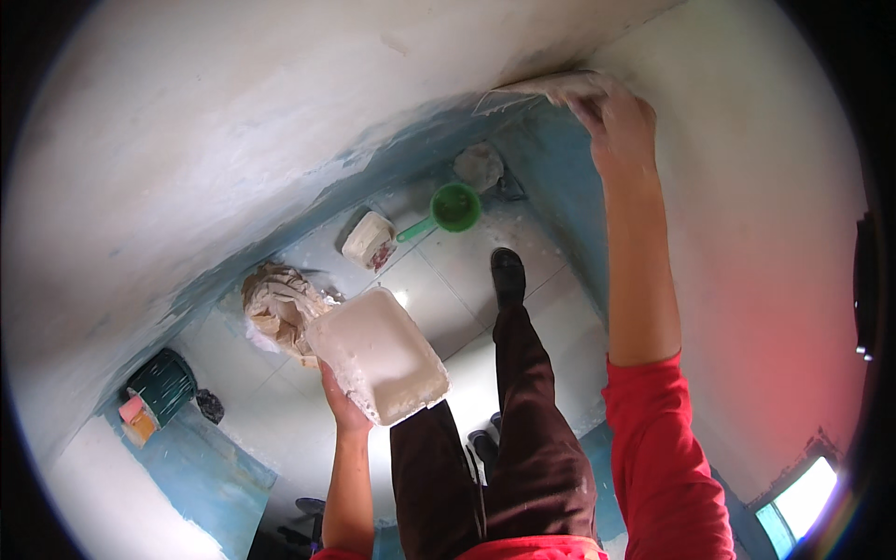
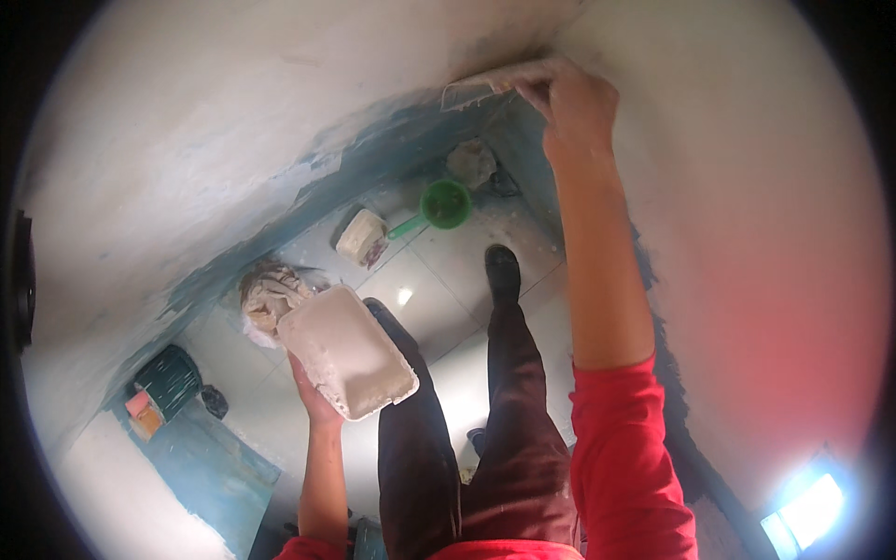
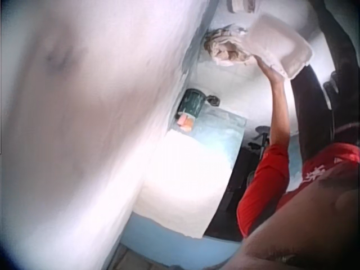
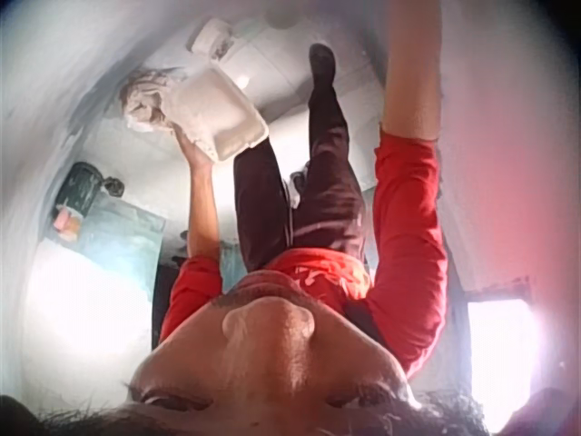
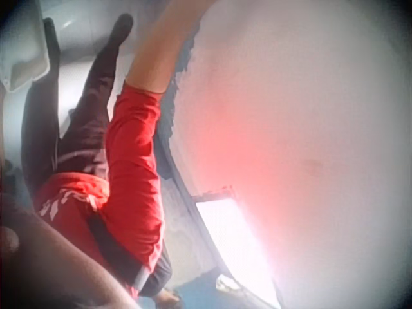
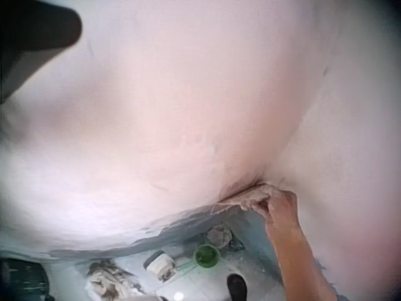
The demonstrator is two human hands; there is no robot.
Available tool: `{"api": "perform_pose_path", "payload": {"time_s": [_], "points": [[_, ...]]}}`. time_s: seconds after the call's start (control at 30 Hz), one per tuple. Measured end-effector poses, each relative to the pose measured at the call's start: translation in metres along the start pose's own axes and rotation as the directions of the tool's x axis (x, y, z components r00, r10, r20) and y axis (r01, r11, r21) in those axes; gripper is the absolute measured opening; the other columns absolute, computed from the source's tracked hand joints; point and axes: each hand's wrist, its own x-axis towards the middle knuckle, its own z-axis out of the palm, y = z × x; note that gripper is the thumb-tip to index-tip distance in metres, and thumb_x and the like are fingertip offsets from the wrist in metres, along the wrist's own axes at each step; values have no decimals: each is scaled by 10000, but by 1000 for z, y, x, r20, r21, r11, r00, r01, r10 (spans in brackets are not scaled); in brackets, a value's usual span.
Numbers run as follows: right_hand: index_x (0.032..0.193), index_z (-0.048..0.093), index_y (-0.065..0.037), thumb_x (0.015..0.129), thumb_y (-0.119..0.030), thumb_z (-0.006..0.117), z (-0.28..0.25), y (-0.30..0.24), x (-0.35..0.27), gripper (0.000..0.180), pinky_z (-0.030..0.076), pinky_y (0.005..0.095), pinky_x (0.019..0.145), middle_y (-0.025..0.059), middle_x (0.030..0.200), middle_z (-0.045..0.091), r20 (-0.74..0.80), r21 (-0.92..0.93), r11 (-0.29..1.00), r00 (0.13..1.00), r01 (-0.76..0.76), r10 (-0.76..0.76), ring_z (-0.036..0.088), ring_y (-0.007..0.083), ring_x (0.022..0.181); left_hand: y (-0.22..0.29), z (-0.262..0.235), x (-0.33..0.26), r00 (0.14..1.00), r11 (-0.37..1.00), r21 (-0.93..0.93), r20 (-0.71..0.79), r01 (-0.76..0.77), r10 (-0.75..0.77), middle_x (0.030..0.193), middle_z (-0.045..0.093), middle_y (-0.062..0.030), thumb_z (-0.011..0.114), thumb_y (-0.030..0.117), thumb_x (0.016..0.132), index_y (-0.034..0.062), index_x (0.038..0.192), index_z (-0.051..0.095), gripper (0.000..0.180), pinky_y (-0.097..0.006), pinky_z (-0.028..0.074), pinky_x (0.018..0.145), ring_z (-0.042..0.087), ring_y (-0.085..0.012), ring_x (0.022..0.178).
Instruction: The person applies white plaster to a wall using a trowel and a container. They repeatedly scoop plaster from the container and spread it across the wall surface, smoothing the material with the trowel.
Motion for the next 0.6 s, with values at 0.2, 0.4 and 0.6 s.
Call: {"api": "perform_pose_path", "payload": {"time_s": [0.2,0.4,0.6], "points": [[930,587,71,876,-53,440,-58,95,-16,200,536,325,713,148,886,624,-137,-12,975,966,-223,220,626,231,760,-2,5,1,998,1000,12,-52,-29,30,1397,383,-81,360,513,962,100,1445,262,644,-424,308,1066,382,-248,1281],[991,550,59,842,-29,476,-56,200,44,189,536,312,684,142,869,630,-99,172,895,896,-413,432,639,218,748,9,8,3,998,998,49,-32,-46,48,1405,371,-101,306,512,984,90,1453,238,635,-418,305,1074,380,-263,1290],[791,539,30,800,54,486,-15,93,38,59,459,279,552,116,808,587,-24,39,994,994,-106,107,541,164,637,11,4,1,992,993,53,-65,-103,106,1407,371,-100,305,497,988,85,1448,248,620,-416,309,1071,380,-262,1290]]}}
